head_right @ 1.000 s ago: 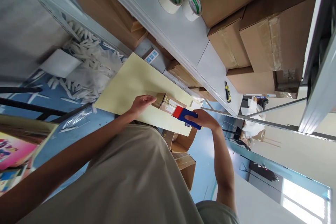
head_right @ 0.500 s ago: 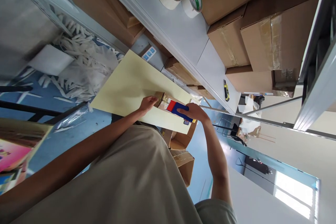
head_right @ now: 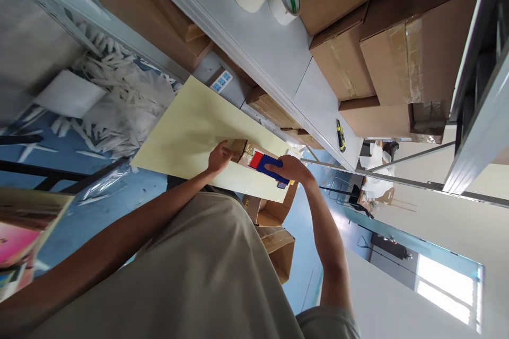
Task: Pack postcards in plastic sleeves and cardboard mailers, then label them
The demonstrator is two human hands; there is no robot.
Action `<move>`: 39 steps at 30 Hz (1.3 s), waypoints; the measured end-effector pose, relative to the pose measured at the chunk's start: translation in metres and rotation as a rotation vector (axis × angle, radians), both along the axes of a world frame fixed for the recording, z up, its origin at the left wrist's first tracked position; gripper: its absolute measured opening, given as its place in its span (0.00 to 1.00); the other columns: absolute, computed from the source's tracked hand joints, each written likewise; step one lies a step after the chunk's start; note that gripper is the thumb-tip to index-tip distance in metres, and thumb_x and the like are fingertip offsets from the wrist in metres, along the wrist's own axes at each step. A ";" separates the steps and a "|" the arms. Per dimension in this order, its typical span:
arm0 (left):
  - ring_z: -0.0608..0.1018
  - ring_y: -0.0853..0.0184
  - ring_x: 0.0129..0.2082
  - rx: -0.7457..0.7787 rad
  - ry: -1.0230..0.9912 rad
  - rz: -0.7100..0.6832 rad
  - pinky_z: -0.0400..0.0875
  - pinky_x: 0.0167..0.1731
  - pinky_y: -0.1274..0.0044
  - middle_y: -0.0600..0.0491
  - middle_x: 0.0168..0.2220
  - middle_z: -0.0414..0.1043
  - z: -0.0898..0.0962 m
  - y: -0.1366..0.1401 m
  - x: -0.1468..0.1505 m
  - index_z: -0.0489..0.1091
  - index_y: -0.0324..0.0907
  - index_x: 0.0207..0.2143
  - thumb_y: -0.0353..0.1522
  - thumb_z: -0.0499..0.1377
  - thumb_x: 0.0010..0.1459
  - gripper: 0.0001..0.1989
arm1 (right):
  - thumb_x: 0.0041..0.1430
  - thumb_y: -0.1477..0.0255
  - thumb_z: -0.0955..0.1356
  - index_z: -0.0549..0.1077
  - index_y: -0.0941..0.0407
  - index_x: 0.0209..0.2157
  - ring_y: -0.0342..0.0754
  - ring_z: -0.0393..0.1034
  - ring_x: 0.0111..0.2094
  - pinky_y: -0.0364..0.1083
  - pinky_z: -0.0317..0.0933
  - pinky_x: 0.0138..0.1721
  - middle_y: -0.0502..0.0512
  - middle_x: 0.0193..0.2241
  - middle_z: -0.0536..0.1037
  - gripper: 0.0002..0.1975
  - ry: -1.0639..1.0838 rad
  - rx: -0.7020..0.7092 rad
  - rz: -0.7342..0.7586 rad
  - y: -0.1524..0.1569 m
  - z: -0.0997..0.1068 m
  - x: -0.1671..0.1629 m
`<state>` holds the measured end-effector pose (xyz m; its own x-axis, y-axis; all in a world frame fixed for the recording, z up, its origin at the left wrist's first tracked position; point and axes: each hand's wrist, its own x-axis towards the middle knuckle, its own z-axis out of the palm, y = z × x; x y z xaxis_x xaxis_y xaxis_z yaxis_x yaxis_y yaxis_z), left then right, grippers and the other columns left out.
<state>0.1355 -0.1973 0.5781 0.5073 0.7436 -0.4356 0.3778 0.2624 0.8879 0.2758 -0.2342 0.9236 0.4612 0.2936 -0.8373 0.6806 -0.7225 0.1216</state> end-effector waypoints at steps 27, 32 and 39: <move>0.81 0.60 0.40 0.393 -0.206 -0.425 0.78 0.50 0.68 0.47 0.47 0.77 0.033 0.015 0.013 0.82 0.45 0.52 0.36 0.61 0.71 0.13 | 0.68 0.37 0.67 0.82 0.58 0.37 0.54 0.82 0.36 0.45 0.61 0.31 0.64 0.37 0.87 0.35 0.010 -0.042 0.169 -0.046 -0.051 0.065; 0.84 0.62 0.40 0.388 -0.107 -0.246 0.79 0.49 0.70 0.48 0.46 0.81 0.033 0.000 0.011 0.77 0.46 0.55 0.37 0.63 0.70 0.13 | 0.72 0.40 0.65 0.83 0.60 0.39 0.53 0.82 0.34 0.45 0.63 0.32 0.66 0.38 0.88 0.36 0.106 -0.007 0.151 -0.062 -0.080 0.080; 0.86 0.60 0.40 0.374 0.097 -0.069 0.81 0.46 0.70 0.45 0.44 0.85 0.043 -0.029 0.024 0.81 0.44 0.45 0.45 0.62 0.71 0.15 | 0.72 0.42 0.66 0.81 0.63 0.55 0.62 0.83 0.51 0.48 0.69 0.44 0.73 0.50 0.86 0.37 0.092 0.088 0.162 -0.086 -0.112 0.094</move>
<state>0.1593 -0.2263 0.6211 0.5314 0.8257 -0.1894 0.4702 -0.1014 0.8767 0.3702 -0.3200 0.8117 0.3246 0.4316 -0.8416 0.7941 -0.6077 -0.0053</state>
